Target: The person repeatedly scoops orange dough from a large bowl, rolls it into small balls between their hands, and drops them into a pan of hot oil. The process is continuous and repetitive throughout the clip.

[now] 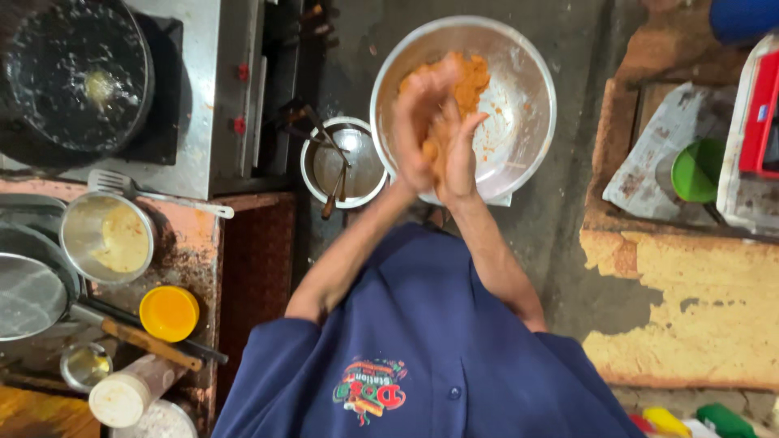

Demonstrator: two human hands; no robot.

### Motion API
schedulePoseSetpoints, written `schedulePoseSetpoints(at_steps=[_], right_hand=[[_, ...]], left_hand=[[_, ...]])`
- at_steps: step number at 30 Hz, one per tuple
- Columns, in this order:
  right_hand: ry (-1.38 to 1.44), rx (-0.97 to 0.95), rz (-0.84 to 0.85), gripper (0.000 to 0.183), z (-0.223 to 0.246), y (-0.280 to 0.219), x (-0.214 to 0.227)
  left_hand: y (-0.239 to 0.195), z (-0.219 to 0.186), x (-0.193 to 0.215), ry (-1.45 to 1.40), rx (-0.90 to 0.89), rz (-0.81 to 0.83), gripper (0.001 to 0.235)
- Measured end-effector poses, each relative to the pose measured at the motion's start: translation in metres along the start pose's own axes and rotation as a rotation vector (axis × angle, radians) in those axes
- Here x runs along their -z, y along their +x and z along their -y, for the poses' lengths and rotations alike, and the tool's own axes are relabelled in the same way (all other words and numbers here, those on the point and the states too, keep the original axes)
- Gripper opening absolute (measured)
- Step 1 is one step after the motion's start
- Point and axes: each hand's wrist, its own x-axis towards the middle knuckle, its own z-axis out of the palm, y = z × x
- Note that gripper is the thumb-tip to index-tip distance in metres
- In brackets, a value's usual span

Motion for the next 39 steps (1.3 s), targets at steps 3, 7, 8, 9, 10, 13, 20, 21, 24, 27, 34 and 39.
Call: schedulePoseSetpoints(at_steps=[3,7,8,9,10,13,20,21,24,27,34,39], right_hand=[[-0.027,0.061,0.019,0.101,0.005,0.013,-0.001],[0.002,-0.041,0.048,0.103,0.001,0.002,0.001],[-0.012,-0.02,0.04,0.104,-0.001,-0.002,0.0],[-0.028,0.021,0.042,0.105,0.001,0.003,0.0],[-0.045,0.061,0.042,0.106,0.004,0.009,-0.001],[0.009,0.02,0.026,0.107,0.001,0.01,-0.002],[-0.118,0.062,0.026,0.103,0.004,0.01,-0.001],[-0.106,0.026,0.003,0.102,0.004,0.009,0.0],[-0.08,-0.061,-0.036,0.101,0.001,0.0,0.002],[-0.049,0.054,0.013,0.099,0.002,0.016,0.003],[0.043,-0.02,0.103,0.101,0.001,0.007,-0.003],[-0.072,0.039,0.057,0.098,0.007,0.011,-0.005]], left_hand=[[0.013,-0.006,-0.003,-0.03,0.063,0.006,0.091],[0.01,-0.015,-0.004,0.016,0.035,-0.055,0.09],[0.009,-0.017,-0.003,0.016,-0.063,-0.021,0.092],[0.016,-0.016,-0.003,-0.04,-0.05,0.016,0.094],[0.022,-0.014,-0.003,-0.096,-0.037,0.054,0.096],[0.021,-0.01,0.002,-0.029,0.04,-0.026,0.094],[0.019,0.006,0.007,-0.166,0.021,0.035,0.099],[0.019,0.007,0.007,-0.114,-0.011,0.006,0.1],[0.007,0.003,0.003,0.041,-0.057,-0.071,0.103],[0.016,0.004,0.002,0.07,-0.062,-0.077,0.106],[0.012,0.004,0.006,0.048,-0.061,-0.064,0.099],[0.016,0.001,0.003,-0.033,-0.02,-0.129,0.102]])
